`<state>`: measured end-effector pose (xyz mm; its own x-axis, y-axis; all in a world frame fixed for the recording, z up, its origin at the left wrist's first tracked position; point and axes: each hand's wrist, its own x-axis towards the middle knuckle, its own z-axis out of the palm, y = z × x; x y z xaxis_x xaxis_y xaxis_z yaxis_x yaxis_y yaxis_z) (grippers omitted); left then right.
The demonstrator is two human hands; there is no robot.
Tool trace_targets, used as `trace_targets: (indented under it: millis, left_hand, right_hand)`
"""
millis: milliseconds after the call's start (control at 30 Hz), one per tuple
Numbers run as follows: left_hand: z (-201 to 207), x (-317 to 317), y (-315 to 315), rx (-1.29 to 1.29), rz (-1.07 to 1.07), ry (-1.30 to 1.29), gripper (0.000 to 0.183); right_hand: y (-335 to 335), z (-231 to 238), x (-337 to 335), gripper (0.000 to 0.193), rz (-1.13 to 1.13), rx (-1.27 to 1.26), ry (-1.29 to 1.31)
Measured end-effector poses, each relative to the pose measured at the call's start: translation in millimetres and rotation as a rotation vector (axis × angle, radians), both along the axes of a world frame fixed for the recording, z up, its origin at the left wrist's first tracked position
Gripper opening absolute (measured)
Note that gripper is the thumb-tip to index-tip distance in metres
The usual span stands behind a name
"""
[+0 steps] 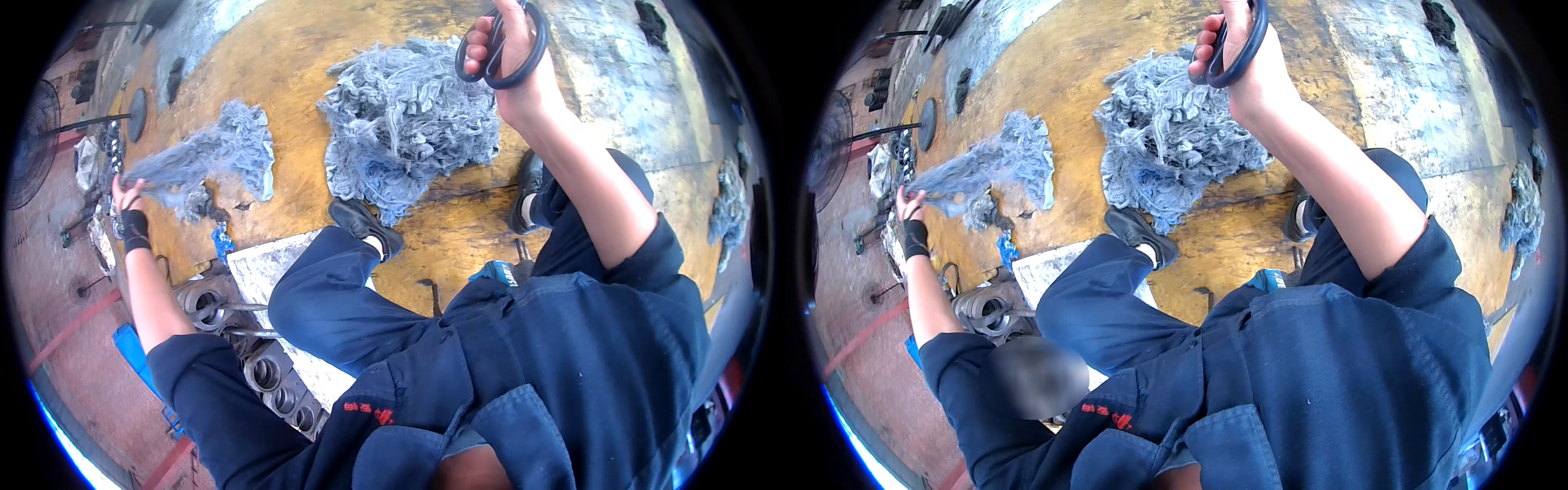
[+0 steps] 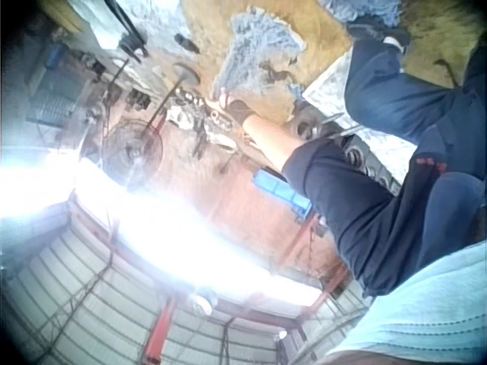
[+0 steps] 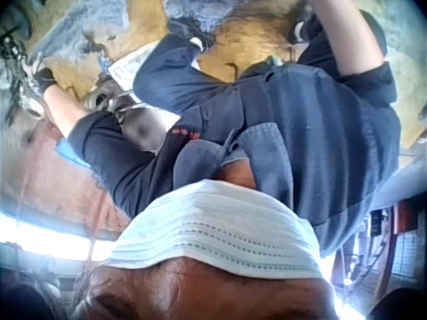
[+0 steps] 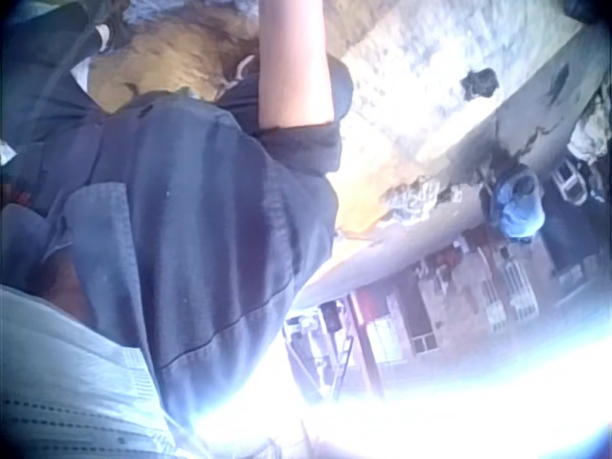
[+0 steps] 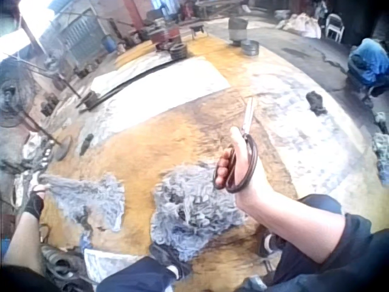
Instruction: The person uses scissors to cut pieces of grey fibrous material from a large pile on the floor.
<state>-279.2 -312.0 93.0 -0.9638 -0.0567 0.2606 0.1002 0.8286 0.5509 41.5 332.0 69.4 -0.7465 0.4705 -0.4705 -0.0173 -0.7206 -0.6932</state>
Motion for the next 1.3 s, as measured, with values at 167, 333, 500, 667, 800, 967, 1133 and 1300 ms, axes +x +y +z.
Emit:
trace_targets:
  millis: [167, 333, 500, 667, 800, 967, 1133, 1300]
  left_hand:
    - [-143, 44, 164, 0.024, -0.428, -0.501, 0.031]
    - [-236, 164, 360, 0.029, -0.339, -0.854, 0.034]
    - [-281, 214, 441, -0.105, -0.329, -0.804, 0.047]
    - [-294, 206, 432, 0.275, -0.467, -0.594, 0.020]
    - [-206, 198, 451, 0.862, -0.567, -0.822, 0.019]
    - [-72, 229, 401, 0.626, -0.620, -0.924, 0.021]
    - [-112, 232, 277, 0.389, -0.487, -0.914, 0.019]
    - [-206, 217, 241, 0.080, -0.330, -0.777, 0.040]
  right_hand:
    - [16, 3, 11, 0.047, -0.067, 0.086, 0.031]
    - [19, 2, 15, 0.046, -0.014, 0.058, 0.027]
    - [36, -1, 19, 0.046, -0.058, 0.044, 0.009]
    - [40, 1, 20, 0.047, -0.037, 0.048, -0.003]
    - [47, -4, 22, 0.047, -0.093, 0.039, -0.023]
    - [58, 4, 27, 0.047, -0.142, -0.028, 0.000]
    - [56, 8, 34, 0.047, -0.118, -0.005, 0.044]
    - [49, 7, 33, 0.046, -0.088, -0.078, 0.026]
